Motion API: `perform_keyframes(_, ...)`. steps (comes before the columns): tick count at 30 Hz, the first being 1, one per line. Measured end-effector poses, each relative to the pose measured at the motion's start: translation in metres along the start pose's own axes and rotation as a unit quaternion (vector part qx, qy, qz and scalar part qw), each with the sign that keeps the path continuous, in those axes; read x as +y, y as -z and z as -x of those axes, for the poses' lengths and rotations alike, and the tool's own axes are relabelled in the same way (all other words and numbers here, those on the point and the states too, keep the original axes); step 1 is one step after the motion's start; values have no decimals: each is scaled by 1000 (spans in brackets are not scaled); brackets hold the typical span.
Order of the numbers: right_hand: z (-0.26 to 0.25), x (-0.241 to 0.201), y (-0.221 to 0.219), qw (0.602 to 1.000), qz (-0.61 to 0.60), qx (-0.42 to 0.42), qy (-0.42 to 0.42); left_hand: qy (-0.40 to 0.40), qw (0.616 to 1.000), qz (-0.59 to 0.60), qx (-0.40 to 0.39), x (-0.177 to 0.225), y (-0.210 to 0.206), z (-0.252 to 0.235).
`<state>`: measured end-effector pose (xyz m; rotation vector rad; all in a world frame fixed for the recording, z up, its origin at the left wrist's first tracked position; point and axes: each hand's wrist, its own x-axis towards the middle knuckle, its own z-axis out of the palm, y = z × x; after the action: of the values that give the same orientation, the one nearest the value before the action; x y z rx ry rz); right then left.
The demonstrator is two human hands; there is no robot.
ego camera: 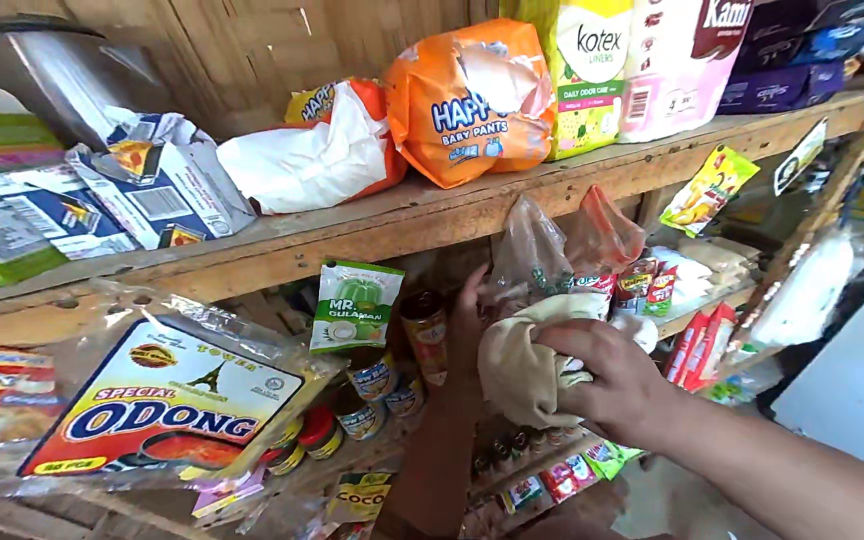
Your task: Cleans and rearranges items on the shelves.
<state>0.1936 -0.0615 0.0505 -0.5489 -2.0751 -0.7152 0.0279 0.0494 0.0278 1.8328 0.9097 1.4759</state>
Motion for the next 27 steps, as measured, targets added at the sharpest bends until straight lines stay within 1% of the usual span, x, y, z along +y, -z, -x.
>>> perform_keyframes(1,-4,0,-1,1000,8,-5,12,1,999,34,-13,3,2,1)
perform_keyframes(3,-10,6,-4,998,39,-43,7,-60,995,83,5,-15,-2,7)
perform_keyframes(4,-12,12,-3,996,59,-68,-16,-69,991,115,15,-15,-4,10)
perform_keyframes(7,-22,31,12,974,125,-139,-127,-126,987,63,72,-12,-9,9)
perform_keyframes(8,-26,35,21,966,147,-150,-154,-137,986,56,80,-12,-10,9)
perform_keyframes(9,-30,35,29,960,168,-145,-170,-146,984,54,88,-13,-12,8)
perform_keyframes(11,-37,30,38,958,197,-105,-180,-156,981,55,99,-15,-16,9)
perform_keyframes(13,-44,23,35,957,220,-58,-178,-152,981,56,105,-15,-19,11)
perform_keyframes(14,-48,21,30,958,223,-43,-176,-148,981,54,109,-14,-21,14)
perform_keyframes(15,-51,20,23,958,221,-46,-176,-153,981,48,114,-14,-23,16)
perform_keyframes(16,-53,19,17,958,214,-71,-180,-161,978,44,121,-14,-24,17)
perform_keyframes(17,-54,18,12,955,205,-113,-184,-172,975,41,132,-15,-26,17)
perform_keyframes(19,-49,14,12,933,173,-245,-197,-192,971,41,133,-16,-25,15)
perform_keyframes(20,-46,12,18,910,147,-328,-204,-199,971,38,126,-17,-23,14)
perform_keyframes(21,-44,11,27,879,112,-413,-211,-205,970,31,124,-18,-22,12)
perform_keyframes(22,-43,10,36,855,85,-468,-208,-207,970,26,121,-20,-21,11)
perform_keyframes(23,-40,11,43,858,77,-471,-191,-210,970,26,118,-21,-21,11)
perform_keyframes(24,-40,11,50,884,82,-425,-174,-208,971,30,114,-22,-20,11)
perform_keyframes(26,-45,11,52,944,120,-263,-159,-177,978,45,102,-20,-20,15)
perform_keyframes(27,-48,12,46,960,144,-183,-158,-142,983,64,92,-16,-20,18)
